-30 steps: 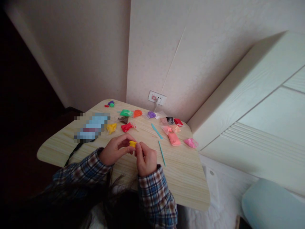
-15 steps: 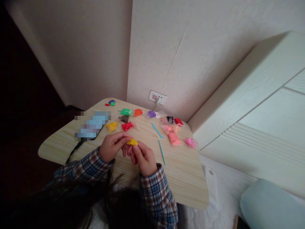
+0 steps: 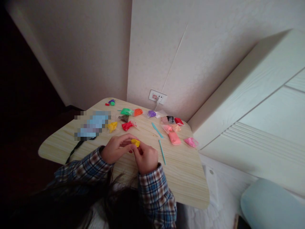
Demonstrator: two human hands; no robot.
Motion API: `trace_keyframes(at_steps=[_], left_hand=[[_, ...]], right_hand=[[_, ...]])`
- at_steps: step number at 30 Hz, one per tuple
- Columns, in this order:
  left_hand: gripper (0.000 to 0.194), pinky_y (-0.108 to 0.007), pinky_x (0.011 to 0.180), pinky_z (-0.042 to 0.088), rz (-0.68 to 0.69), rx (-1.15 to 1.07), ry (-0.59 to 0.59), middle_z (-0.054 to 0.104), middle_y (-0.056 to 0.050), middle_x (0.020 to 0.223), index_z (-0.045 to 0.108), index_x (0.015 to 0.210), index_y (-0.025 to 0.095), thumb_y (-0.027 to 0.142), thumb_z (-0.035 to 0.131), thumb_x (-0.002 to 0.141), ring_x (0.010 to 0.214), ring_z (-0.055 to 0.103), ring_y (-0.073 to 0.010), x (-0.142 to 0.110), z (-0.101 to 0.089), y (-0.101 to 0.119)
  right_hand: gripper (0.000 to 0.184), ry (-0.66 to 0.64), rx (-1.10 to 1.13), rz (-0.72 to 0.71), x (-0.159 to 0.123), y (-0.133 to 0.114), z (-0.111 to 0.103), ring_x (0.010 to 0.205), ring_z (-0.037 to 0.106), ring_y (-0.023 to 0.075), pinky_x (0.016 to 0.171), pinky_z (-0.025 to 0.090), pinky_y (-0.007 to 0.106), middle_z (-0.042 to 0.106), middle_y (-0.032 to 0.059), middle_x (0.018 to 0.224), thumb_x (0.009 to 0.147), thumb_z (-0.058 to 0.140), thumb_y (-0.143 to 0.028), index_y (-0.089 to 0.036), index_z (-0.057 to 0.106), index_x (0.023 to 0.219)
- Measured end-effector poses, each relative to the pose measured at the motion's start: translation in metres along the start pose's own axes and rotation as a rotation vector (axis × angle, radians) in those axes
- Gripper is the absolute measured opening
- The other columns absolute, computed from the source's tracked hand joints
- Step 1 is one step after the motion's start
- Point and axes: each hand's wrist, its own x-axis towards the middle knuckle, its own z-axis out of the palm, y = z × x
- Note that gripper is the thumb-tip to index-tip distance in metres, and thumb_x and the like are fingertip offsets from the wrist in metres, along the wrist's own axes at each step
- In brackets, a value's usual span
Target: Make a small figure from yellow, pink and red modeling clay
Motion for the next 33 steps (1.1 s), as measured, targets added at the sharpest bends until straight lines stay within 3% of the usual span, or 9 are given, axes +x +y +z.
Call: trace_keyframes(at_steps=[4,8,12,16,21,33], left_hand=[[0.029,-0.028,0.065,0.057,-0.017,0.069,0.039,0.071,-0.008,0.08,0.062,0.083,0.014,0.035,0.071,0.066,0.073,0.069,-0.021,0.0019,0.0006,-0.002],[0.024,-0.028,0.069,0.057,-0.021,0.005,0.127,0.071,-0.008,0.081,0.062,0.085,0.013,0.03,0.067,0.07,0.074,0.069,-0.0191,0.0033,0.0002,-0.0068],[0.016,-0.026,0.07,0.056,0.008,-0.028,0.206,0.07,-0.007,0.08,0.065,0.082,0.012,0.023,0.063,0.071,0.076,0.068,-0.0176,0.004,-0.0006,-0.0085],[0.014,-0.023,0.062,0.055,0.074,0.005,0.184,0.071,-0.006,0.079,0.068,0.081,0.012,0.022,0.061,0.073,0.067,0.066,-0.0146,0.0042,-0.0023,-0.0061],[0.011,-0.021,0.067,0.053,0.231,0.141,0.147,0.072,-0.005,0.085,0.069,0.081,0.015,0.015,0.064,0.071,0.075,0.065,-0.0139,0.0038,-0.0026,-0.0043],[0.006,-0.022,0.063,0.051,0.462,0.303,0.139,0.064,-0.005,0.075,0.063,0.078,0.012,0.017,0.061,0.076,0.068,0.06,-0.0126,0.0039,-0.0005,-0.0031]], right_hand=[[0.024,-0.057,-0.069,-0.008,-0.0006,0.0022,0.0049,0.043,0.044,0.0108,0.046,0.026,0.023,0.051,-0.0021,0.046,0.079,0.052,-0.034,-0.019,0.062,0.064],[0.023,-0.122,0.046,0.006,-0.0009,-0.0001,0.0067,0.044,0.042,0.0093,0.046,0.03,0.021,0.049,-0.0048,0.048,0.077,0.058,-0.04,-0.019,0.056,0.067],[0.027,-0.079,0.157,-0.002,-0.0012,-0.0033,0.0018,0.043,0.042,0.0077,0.047,0.032,0.019,0.044,-0.0066,0.046,0.081,0.052,-0.042,-0.019,0.055,0.068],[0.035,-0.025,0.179,0.012,-0.0015,-0.0033,-0.0025,0.047,0.046,0.0085,0.049,0.033,0.02,0.051,-0.0028,0.051,0.088,0.039,-0.041,-0.018,0.055,0.066],[0.042,-0.023,0.171,0.011,-0.0008,-0.0006,-0.0012,0.051,0.05,0.0105,0.05,0.032,0.022,0.055,0.0,0.055,0.09,0.03,-0.043,-0.018,0.052,0.063],[0.04,-0.121,0.202,0.072,0.0002,0.0019,0.0004,0.045,0.039,0.0077,0.045,0.027,0.02,0.041,-0.0058,0.047,0.081,0.045,-0.054,-0.019,0.047,0.062]])
